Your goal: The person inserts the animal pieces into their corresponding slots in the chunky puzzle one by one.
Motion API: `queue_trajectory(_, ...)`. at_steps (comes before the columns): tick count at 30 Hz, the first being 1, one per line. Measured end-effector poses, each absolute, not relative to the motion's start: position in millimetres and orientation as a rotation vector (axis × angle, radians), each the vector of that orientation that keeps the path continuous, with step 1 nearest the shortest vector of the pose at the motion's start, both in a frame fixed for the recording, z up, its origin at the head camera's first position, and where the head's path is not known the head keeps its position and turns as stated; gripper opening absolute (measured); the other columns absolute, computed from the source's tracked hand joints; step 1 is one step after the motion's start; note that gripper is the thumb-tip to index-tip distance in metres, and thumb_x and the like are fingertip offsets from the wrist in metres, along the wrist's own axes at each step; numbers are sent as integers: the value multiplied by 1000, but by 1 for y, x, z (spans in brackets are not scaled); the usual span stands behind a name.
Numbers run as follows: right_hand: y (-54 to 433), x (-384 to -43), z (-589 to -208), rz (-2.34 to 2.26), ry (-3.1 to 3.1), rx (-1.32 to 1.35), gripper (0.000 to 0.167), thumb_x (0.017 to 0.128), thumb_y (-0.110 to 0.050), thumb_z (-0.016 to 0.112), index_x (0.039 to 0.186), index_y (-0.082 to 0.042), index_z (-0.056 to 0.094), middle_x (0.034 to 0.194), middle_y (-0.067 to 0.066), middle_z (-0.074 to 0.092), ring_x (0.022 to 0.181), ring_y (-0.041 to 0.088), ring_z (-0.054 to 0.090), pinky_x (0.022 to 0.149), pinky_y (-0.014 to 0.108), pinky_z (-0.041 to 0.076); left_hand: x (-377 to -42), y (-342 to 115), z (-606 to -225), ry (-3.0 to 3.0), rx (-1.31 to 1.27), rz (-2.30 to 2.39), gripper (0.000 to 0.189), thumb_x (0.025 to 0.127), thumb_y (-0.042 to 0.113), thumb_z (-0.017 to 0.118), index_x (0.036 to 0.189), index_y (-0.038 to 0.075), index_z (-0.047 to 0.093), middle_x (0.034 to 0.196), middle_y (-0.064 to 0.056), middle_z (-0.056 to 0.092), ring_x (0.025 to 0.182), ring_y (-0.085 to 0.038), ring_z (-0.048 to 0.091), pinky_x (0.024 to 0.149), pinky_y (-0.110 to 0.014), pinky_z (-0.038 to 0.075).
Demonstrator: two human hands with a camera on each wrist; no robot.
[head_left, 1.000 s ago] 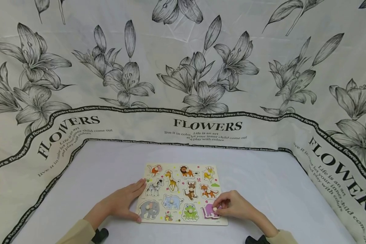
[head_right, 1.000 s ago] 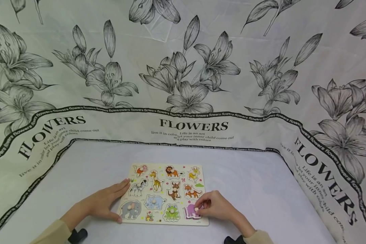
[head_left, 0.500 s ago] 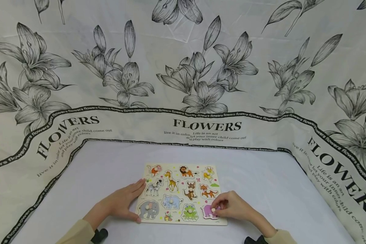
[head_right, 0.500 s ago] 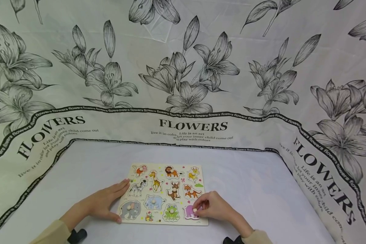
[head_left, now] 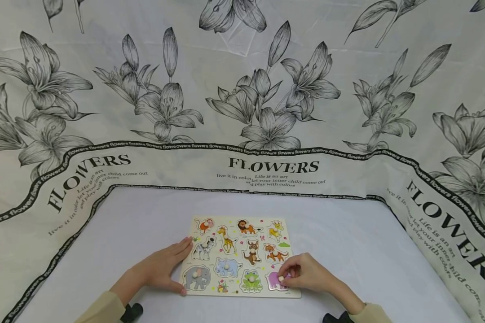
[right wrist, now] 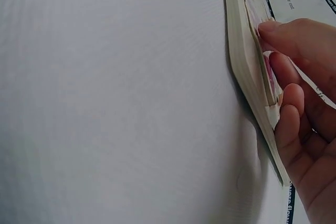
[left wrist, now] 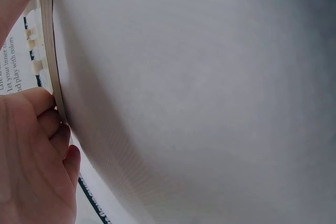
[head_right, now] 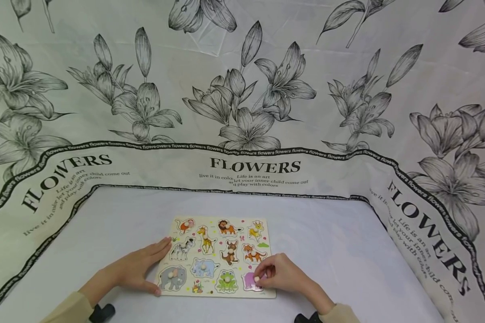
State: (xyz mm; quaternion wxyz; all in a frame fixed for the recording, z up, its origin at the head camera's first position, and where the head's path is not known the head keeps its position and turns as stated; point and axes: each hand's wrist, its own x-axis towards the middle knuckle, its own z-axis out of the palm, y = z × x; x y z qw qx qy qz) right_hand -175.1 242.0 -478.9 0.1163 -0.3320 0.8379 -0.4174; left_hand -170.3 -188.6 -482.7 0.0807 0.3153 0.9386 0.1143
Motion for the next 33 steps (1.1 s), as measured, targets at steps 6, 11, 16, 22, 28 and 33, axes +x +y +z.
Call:
queue_trajectory(6,241,-175,-477,-1206,2452,-957,9,81,-22,77,87,-17,73,71,-6,65,60,-7,48,48,15,45,-172,-189,-485,2799,914,351,121,65,79,64,150,3,28,160,-13,21,146,-30,26,115,-47,33)
queue_trajectory(11,242,-176,-476,-1173,2460,-950,9,81,-23,77,87,-17,72,71,-8,65,58,-7,46,47,14,42,-172,-189,-486,2794,906,353,120,65,80,63,151,3,27,160,-12,20,146,-30,25,115,-47,33)
queue_trajectory(16,244,-175,-477,-1156,2477,-980,10,82,-24,76,88,-17,72,71,-9,65,58,-8,45,47,13,42,-172,-189,-484,2793,916,359,119,66,79,64,150,2,28,160,-14,22,146,-32,27,115,-48,33)
queue_trajectory(22,247,-174,-477,-1175,2498,-956,4,85,-21,72,89,-19,73,75,-7,69,60,-7,47,50,15,43,-171,-187,-480,2802,949,340,119,66,76,66,148,-1,30,158,-17,24,144,-34,29,114,-48,34)
queue_trajectory(28,251,-174,-473,-1181,2575,-870,9,89,-26,68,90,-20,74,80,-6,71,65,-3,52,56,17,47,-171,-186,-477,2799,937,349,118,66,76,67,148,-2,32,158,-18,25,144,-34,30,113,-49,35)
queue_trajectory(33,255,-175,-469,-1165,2669,-804,15,91,-29,66,93,-17,75,79,-5,69,65,-2,52,56,17,47,-172,-187,-476,2802,934,321,107,73,72,63,147,0,34,157,-17,28,143,-34,32,113,-49,36)
